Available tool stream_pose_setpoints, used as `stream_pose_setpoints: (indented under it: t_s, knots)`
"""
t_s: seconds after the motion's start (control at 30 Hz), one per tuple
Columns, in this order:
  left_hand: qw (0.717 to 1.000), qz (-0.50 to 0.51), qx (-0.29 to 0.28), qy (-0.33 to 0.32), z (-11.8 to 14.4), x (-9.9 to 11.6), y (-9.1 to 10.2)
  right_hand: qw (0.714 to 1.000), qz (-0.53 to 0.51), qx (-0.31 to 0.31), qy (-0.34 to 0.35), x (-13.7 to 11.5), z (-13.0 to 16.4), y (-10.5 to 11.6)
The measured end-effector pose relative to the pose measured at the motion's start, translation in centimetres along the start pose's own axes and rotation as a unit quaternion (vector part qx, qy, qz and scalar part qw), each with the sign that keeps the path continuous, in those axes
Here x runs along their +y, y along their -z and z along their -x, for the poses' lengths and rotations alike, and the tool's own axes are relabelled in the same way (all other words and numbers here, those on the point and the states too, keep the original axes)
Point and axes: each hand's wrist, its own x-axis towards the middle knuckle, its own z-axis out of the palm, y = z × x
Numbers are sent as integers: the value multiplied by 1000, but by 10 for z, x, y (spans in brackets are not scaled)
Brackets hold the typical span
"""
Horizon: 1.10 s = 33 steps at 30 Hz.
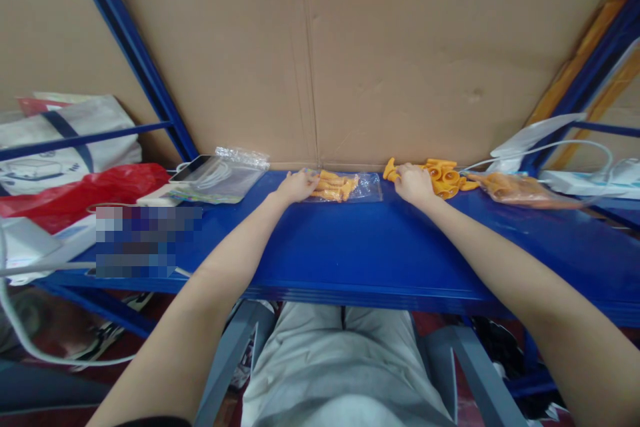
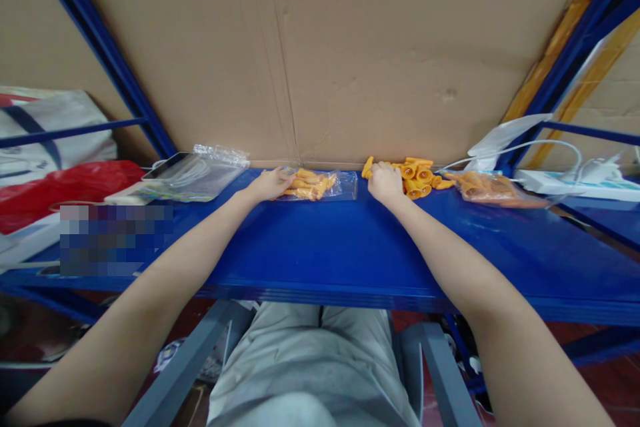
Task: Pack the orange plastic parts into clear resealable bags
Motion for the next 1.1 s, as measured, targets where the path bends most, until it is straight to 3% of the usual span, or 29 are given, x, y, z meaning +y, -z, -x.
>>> stream_pose_setpoints:
  t_s: [0.2,0.4,0.6,0.8,0.93,1.1]
  knots:
    - [994,-22,-37,100,6,-3,3,990,106,-83,-45,8,1,2]
    - [996,9,-66,61,5,-12,-3,990,116,-83,-15,12,0,-6]
    - [994,-2,-81,67,6,-10,-1,991,76,-113,-15,9,0,-6]
    - [997,8,-63,50,4,-16,-6,998,-14,-60,-5,5,-1,-4]
    - [999,24,-30,21,2,-21,-11,997,-53,-14,54,2,-2,-8]
    - [999,29,-29,11,1,-19,-13,979,-88,-34,178,-8,3,-13]
